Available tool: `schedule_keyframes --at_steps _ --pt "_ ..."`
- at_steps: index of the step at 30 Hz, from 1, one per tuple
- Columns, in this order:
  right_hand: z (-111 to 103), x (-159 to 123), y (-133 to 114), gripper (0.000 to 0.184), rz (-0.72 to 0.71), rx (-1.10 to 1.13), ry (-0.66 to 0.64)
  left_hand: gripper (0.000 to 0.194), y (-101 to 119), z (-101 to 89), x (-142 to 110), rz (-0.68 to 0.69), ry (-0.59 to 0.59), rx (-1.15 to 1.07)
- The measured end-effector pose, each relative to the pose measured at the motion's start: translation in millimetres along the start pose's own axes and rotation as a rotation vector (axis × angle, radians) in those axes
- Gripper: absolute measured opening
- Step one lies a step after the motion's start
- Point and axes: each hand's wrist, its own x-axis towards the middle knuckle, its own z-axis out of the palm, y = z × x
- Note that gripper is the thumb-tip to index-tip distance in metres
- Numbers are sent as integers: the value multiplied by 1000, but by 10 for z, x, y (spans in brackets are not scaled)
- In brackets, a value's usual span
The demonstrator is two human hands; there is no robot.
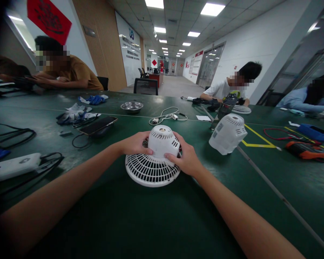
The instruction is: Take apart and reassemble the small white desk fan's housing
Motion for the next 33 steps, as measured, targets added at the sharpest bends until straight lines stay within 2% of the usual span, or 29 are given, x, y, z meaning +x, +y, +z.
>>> schedule_keyframes --at_steps 6,10,13,16,19,21,24,27,30,33 --pt "19 -1 -36 83 -4 12 28 72 18 -22 -2 8 13 21" --pt "29 -8 -67 85 21 29 20 79 32 -5 5 -3 -26 14" --pt "8 -14 -72 83 -2 -36 8 83 39 19 7 -1 -30 31" --pt "-33 -28 -43 90 -76 -129 10 76 29 15 3 19 6 73" --pt "-64 -53 -15 101 -79 -59 -49 68 4 0 3 46 41 51" --pt "-72 -70 -17 101 -50 12 -100 80 -1 13 8 69 33 -18" --pt "-78 -89 -39 96 -53 28 -136 112 33 85 22 115 0 -99" --pt "-95 -93 -50 94 -70 17 -161 132 99 186 34 148 28 -70" --pt "-113 -92 -47 94 -65 37 -170 134 157 259 33 160 80 12" --pt "-124 -87 -49 94 -60 51 -180 125 184 294 29 180 113 71"
